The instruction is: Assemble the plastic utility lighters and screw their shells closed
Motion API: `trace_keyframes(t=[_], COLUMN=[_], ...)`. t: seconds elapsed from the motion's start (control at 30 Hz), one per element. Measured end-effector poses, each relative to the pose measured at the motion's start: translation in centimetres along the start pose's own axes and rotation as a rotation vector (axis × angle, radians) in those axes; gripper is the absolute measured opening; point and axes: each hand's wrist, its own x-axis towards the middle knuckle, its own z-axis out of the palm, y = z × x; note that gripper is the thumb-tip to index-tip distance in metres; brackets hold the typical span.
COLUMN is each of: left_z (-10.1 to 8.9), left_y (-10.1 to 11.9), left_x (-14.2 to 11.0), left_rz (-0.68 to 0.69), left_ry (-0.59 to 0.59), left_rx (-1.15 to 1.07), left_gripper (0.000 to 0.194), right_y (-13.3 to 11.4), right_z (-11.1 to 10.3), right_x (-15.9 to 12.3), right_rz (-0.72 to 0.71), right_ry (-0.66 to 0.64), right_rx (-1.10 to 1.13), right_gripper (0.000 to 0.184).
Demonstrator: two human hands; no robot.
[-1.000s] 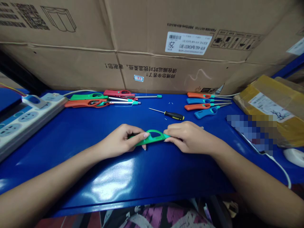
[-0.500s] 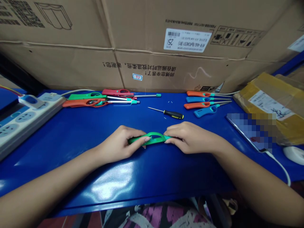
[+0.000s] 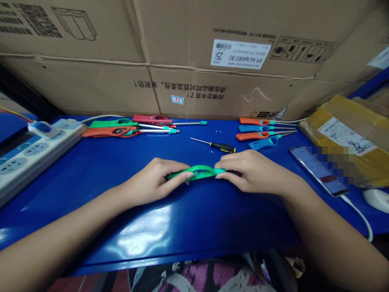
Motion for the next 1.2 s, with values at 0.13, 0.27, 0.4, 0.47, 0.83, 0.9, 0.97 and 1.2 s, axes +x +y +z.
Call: trace_keyframes(t=[0.13, 0.27, 0.4, 0.47, 0.83, 0.9, 0.97, 1.2], left_z=[-0.5, -0.2, 0.5, 0.7, 0.8, 0.9, 1.1, 1.4], left_y=[-0.4, -0.5, -0.3, -0.2, -0.2, -0.2, -0.1, 0.2], left_x=[-0.3, -0.4, -0.4, -0.4, -0.6, -0.5, -0.5, -0.6], left_rz=[0.12, 0.215, 0.269, 0.268, 0.159, 0.186, 0.217, 0.206], left_ry=[0.084, 0.163, 0.183, 0.189, 0.208, 0.196, 0.184, 0.187], left_rx=[0.146, 0.26, 0.322, 0.329, 0.208, 0.202, 0.212, 0.208], left_gripper=[0.022, 0.022, 0.022, 0.021, 0.019, 0.021, 0.023, 0.029], right_y=[0.8, 1.0, 0.0, -0.3, 0.1, -0.1, -0.5, -1.1], right_z=[-0.5, -0.4, 0.7, 1.3, 2.6, 2.6, 2.6, 2.4], right_x=[-0.6, -0.7, 0.0, 0.3, 0.8, 0.8, 0.8, 0.7], right_rz=[0.009, -0.035, -0.094, -0.108, -0.168, -0.171, -0.174, -0.202], right_ry=[0.1, 0.15, 0.097, 0.093, 0.273, 0.273, 0.279, 0.433], right_rx=[-0.076, -0.088, -0.211, -0.275, -0.337, -0.294, -0.269, -0.319], right_gripper=[0.021, 0.021, 0.027, 0.029, 0.026, 0.024, 0.023, 0.02])
